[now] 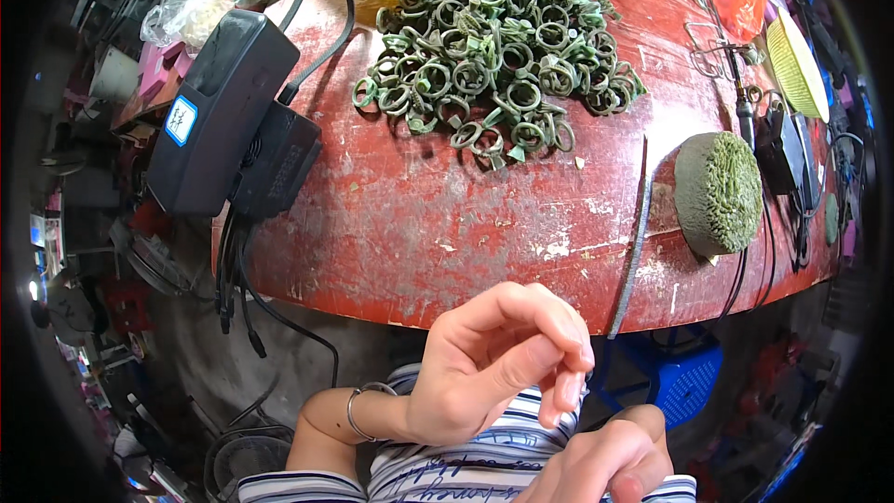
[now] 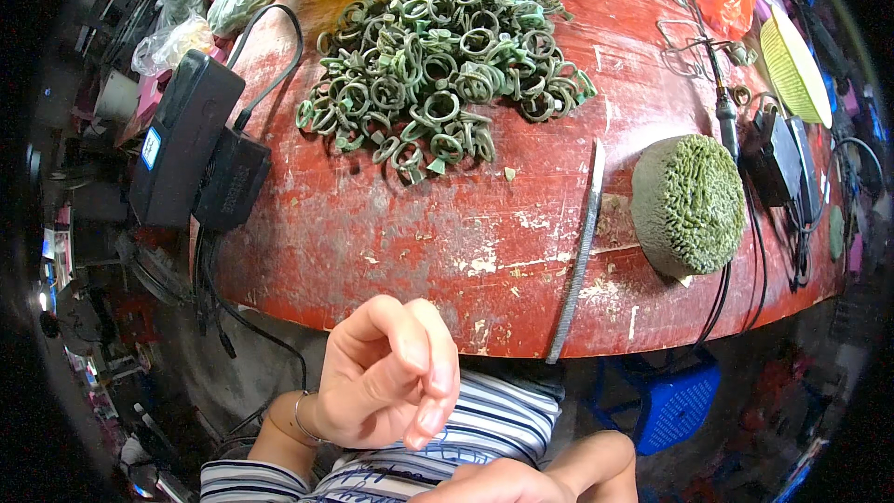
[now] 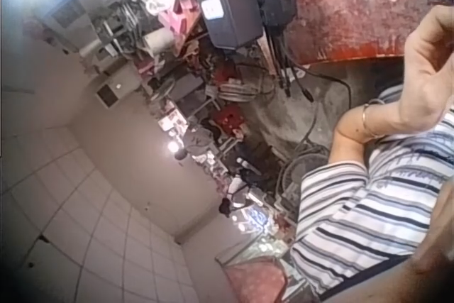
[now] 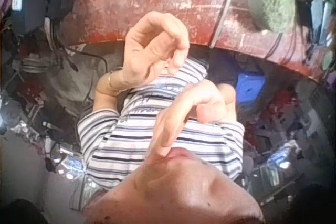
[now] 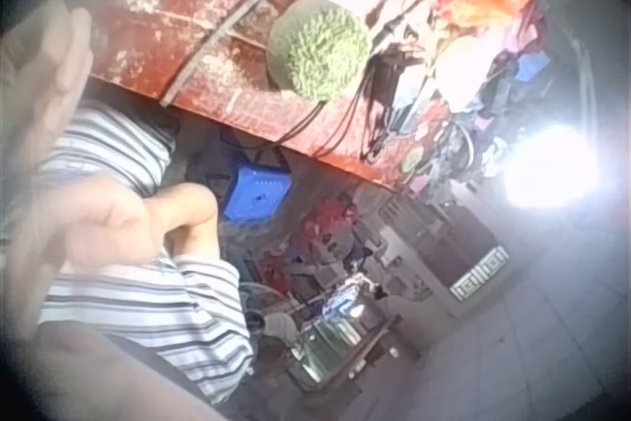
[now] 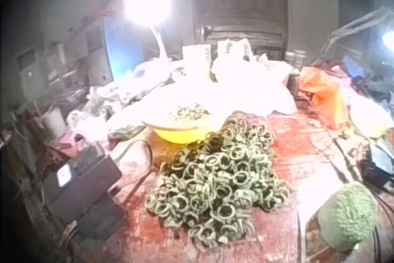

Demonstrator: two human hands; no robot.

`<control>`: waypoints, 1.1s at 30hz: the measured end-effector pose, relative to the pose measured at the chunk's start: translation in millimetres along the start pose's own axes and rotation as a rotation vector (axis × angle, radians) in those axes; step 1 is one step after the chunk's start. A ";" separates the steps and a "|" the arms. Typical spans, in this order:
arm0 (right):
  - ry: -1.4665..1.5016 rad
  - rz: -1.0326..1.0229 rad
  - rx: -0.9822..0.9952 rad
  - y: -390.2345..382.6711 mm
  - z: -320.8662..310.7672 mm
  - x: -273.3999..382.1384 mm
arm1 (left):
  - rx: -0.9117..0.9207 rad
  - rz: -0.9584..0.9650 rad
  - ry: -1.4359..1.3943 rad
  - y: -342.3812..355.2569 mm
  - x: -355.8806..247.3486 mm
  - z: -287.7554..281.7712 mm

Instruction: Using a heated tool and a file to modify and clean green wax jewelry rings.

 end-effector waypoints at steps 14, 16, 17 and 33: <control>0.034 -0.086 -0.789 -49.2 1.3 29.6 | -0.180 0.048 0.167 4.8 -2.8 -16.7; 0.099 0.014 -0.669 -57.2 1.7 32.9 | -0.220 0.150 0.373 6.1 -15.6 -18.9; 0.143 0.006 -0.710 -61.7 0.8 33.0 | -0.210 0.245 0.622 8.9 -24.5 -20.8; -0.263 0.109 -0.743 -47.3 4.4 40.5 | -0.076 0.058 0.118 11.1 -8.4 9.9</control>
Point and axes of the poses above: each hand's wrist, its own y-axis towards the middle knuckle, its own z-axis out of the palm, x = y × z, the point moved 5 cm from there along y, towards the middle knuckle, and after that the axes turned 4 degrees about y, right-handed, at the moved point
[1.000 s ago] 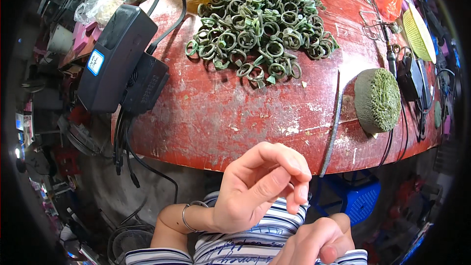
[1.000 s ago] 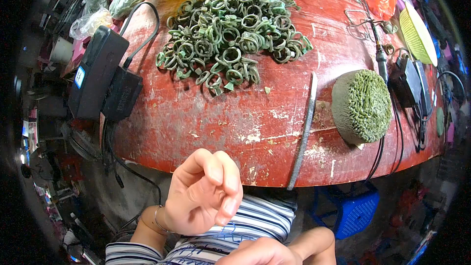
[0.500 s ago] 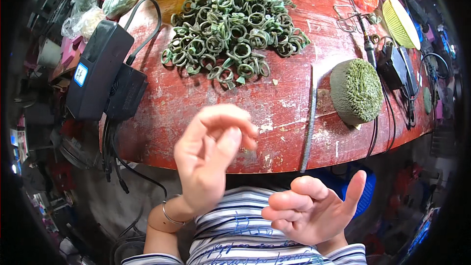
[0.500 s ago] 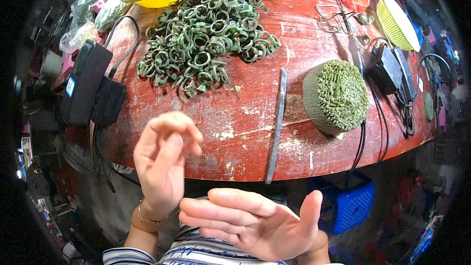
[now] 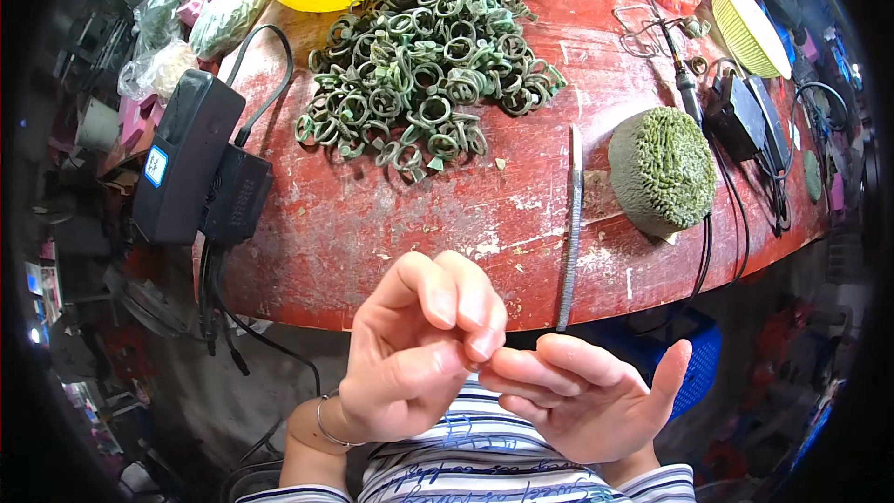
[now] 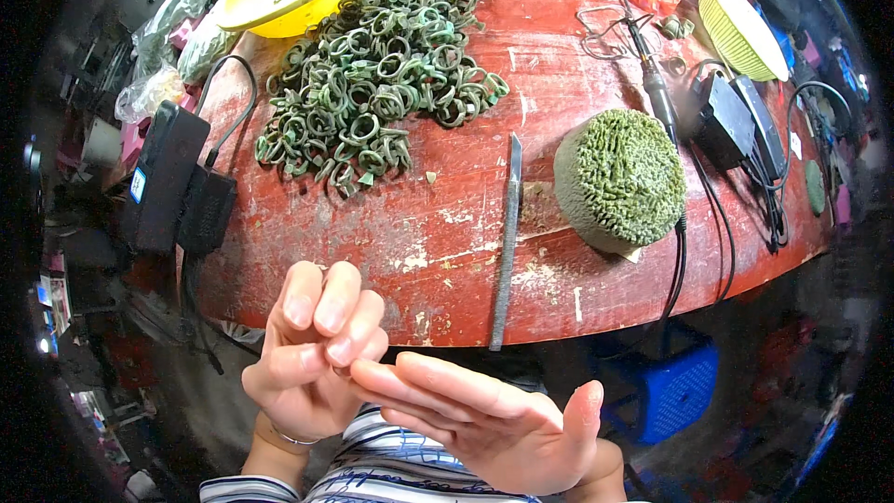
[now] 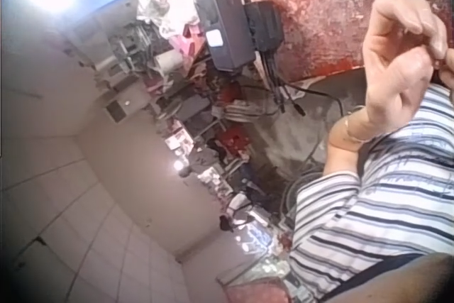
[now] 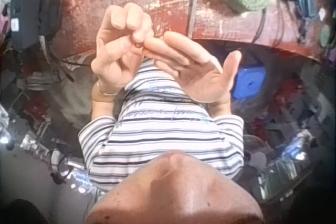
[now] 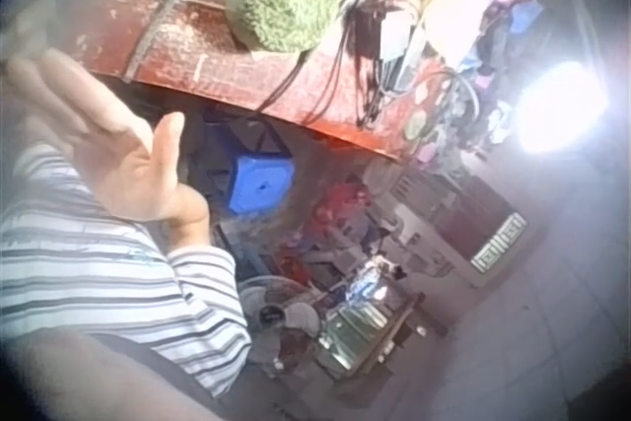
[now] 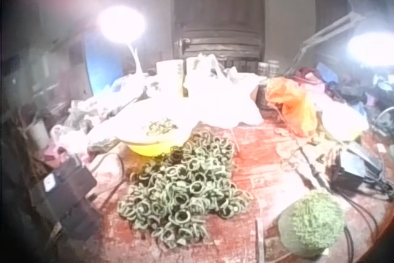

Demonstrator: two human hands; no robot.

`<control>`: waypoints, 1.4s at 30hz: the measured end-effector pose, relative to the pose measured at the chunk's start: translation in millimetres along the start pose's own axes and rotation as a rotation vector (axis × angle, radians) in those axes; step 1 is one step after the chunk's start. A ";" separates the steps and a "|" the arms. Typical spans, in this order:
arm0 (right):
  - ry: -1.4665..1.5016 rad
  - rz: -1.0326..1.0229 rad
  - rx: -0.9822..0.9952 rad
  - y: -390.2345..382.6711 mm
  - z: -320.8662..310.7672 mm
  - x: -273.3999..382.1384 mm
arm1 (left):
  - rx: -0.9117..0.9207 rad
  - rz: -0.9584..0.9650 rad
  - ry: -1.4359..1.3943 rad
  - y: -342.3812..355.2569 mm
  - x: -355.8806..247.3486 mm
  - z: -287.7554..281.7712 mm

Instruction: Using a heated tool and a file to modify and clean green wax jewelry rings.

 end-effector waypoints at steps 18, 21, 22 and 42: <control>0.024 -0.238 -0.239 -8.4 -18.5 2.0 | 0.014 -0.087 0.022 -1.6 4.7 13.0; 0.051 -0.253 -0.229 -9.8 -19.5 4.8 | -0.079 -0.136 0.087 -1.1 7.6 13.3; 0.065 -0.264 -0.202 -9.6 -20.2 5.2 | -0.069 -0.140 0.096 -1.5 8.3 13.5; -0.027 -0.189 -0.331 -12.0 -22.0 6.7 | -0.033 -0.271 -0.080 -10.8 21.8 10.5</control>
Point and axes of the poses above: each hand's wrist, its own y-axis towards the middle knuckle, its own z-axis out of the palm, x = y × z, the point moved 5 cm from there along y, towards the middle knuckle, and after that the axes turned 4 degrees about y, right-handed, at the moved point
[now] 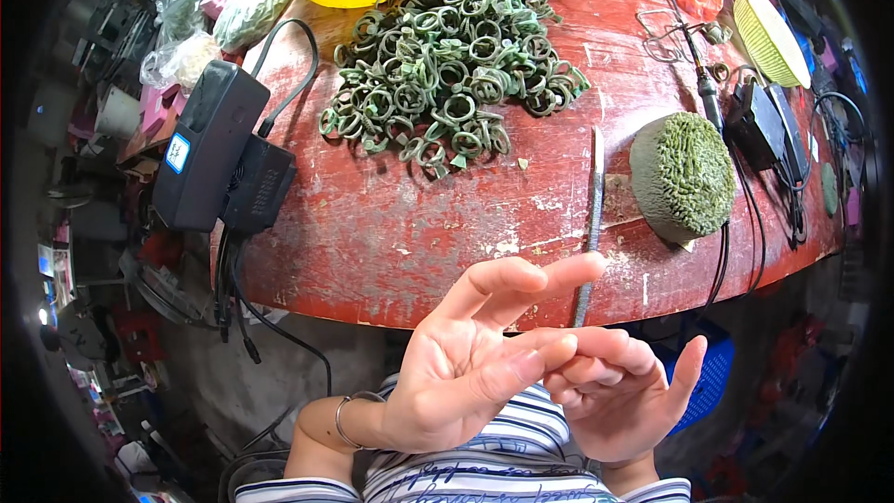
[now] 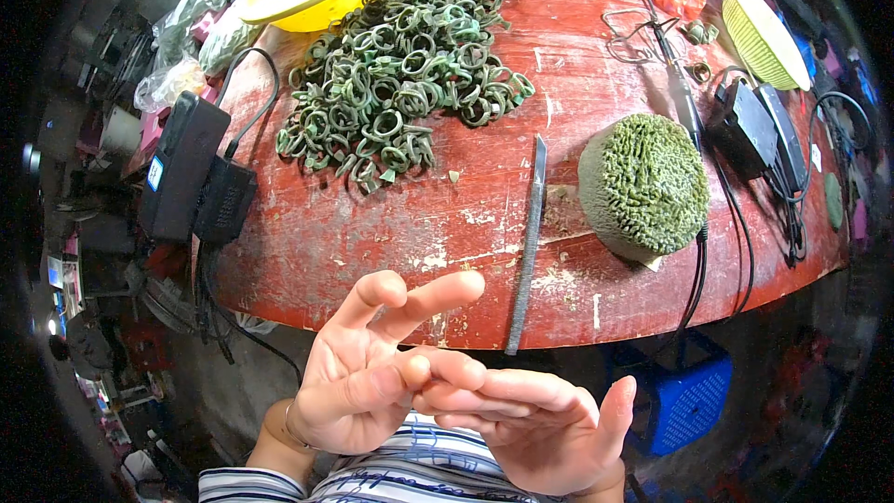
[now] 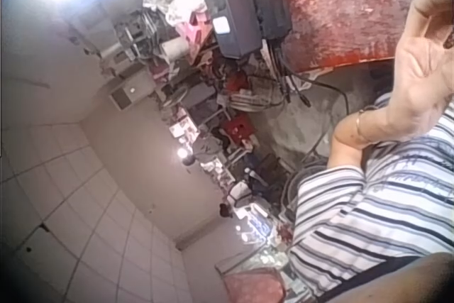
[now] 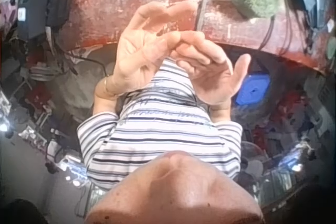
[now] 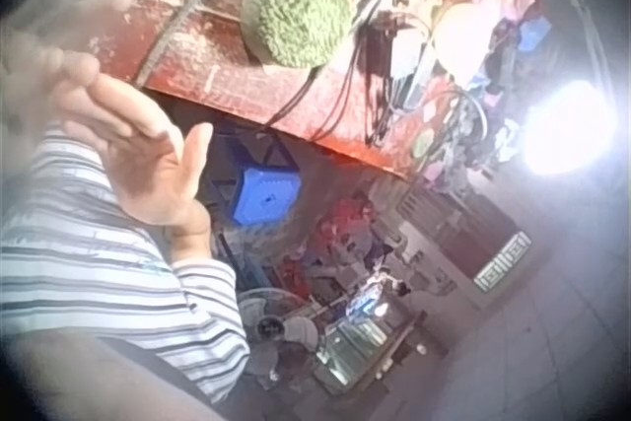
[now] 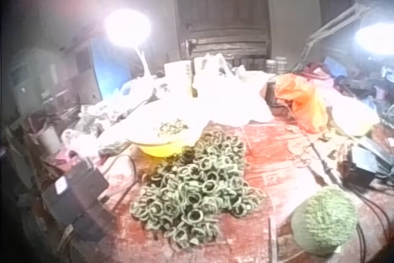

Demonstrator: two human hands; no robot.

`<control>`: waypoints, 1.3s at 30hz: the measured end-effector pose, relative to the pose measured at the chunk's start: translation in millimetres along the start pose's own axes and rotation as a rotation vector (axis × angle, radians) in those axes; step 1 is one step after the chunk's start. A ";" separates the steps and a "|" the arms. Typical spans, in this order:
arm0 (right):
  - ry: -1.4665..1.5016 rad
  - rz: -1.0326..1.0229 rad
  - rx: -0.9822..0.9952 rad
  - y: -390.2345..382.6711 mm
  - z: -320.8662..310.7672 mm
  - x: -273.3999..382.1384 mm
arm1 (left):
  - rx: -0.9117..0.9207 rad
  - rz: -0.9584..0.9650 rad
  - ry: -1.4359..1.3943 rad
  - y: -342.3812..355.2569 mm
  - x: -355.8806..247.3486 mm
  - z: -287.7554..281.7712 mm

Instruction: Using a heated tool and a file to modify and clean green wax jewelry rings.

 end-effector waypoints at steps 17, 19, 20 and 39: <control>0.319 0.004 0.491 10.7 4.5 0.1 | -0.111 0.393 0.550 10.7 -33.0 -7.8; 0.442 0.061 0.428 12.5 6.1 1.7 | -0.199 0.636 0.968 24.5 -63.2 -7.8; 0.489 0.082 0.423 11.3 5.1 3.8 | -0.256 0.743 1.258 33.8 -77.5 -9.5; -1.633 -0.741 0.142 26.9 1.1 44.8 | -0.747 0.418 2.128 96.3 -158.0 -87.2</control>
Point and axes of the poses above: each hand's wrist, its own y-axis towards the middle knuckle, its own z-axis out of the palm, x = y × z, the point moved 5 cm from there along y, towards the middle knuckle, and after that the axes turned 4 degrees about y, right-handed, at the moved point
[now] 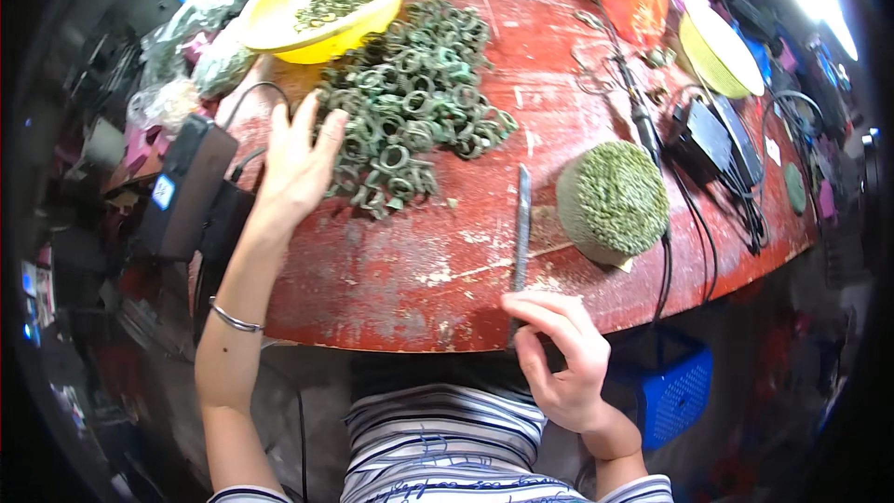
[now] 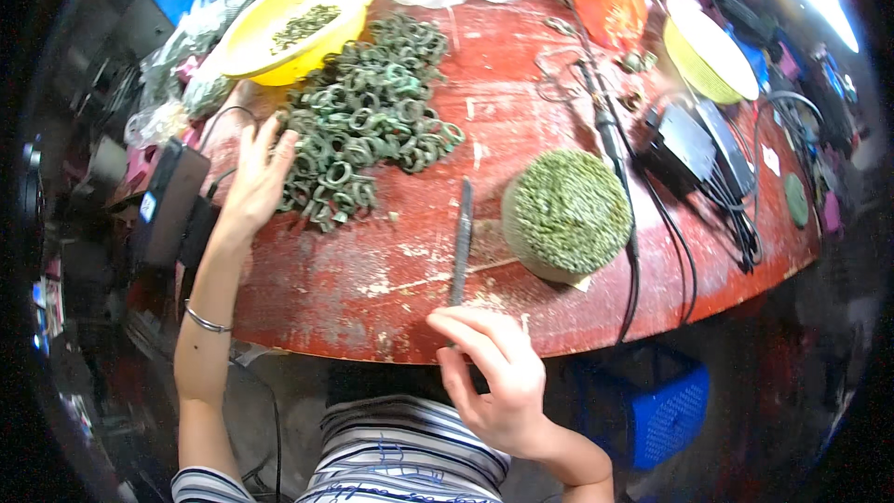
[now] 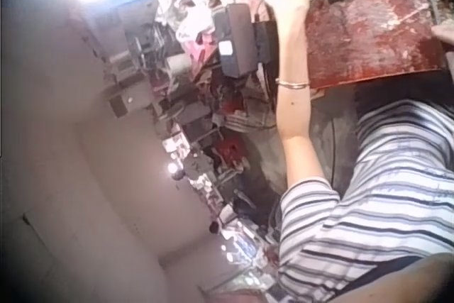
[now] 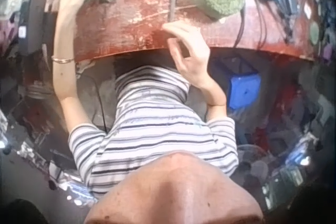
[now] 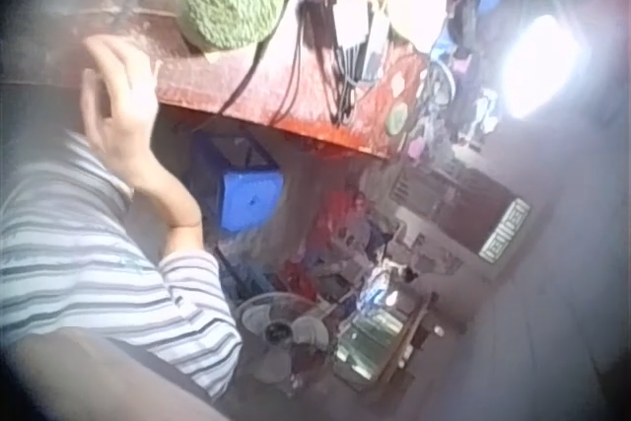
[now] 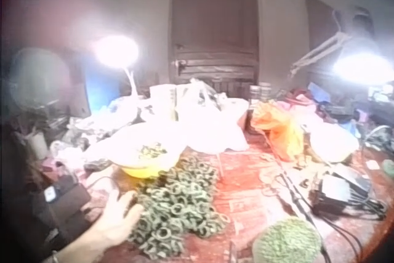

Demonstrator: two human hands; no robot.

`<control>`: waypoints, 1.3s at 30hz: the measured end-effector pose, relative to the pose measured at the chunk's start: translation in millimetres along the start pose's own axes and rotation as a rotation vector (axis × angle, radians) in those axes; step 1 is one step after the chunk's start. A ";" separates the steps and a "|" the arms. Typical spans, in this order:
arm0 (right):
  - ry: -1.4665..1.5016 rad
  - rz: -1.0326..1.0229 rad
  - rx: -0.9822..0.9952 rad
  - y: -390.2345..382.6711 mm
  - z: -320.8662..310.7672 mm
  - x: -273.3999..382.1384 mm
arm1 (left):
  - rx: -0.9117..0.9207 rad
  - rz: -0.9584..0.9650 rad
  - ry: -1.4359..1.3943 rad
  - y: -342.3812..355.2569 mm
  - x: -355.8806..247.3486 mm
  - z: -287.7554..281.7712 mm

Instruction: Using a heated tool and a file to modify and clean green wax jewelry rings.

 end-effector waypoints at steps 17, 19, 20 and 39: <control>-0.620 -0.302 0.307 -12.2 7.9 2.4 | 0.183 0.128 -0.758 -92.8 -73.9 10.0; -0.597 -0.363 0.299 -12.2 6.7 1.2 | 0.153 0.106 -0.881 -98.3 -74.2 11.3; -0.568 -0.431 0.290 -13.0 6.3 2.3 | 0.042 0.170 -0.762 -100.6 -76.4 0.1; -0.264 0.075 -0.025 21.2 -24.2 14.4 | -0.085 0.177 -0.438 -133.2 -75.6 2.1</control>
Point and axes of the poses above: each hand's wrist, its own y-axis towards the middle knuckle, its own z-axis out of the palm, x = y × z, the point moved 5 cm from there along y, towards the middle knuckle, and after that the axes turned 4 degrees about y, right-handed, at the moved point
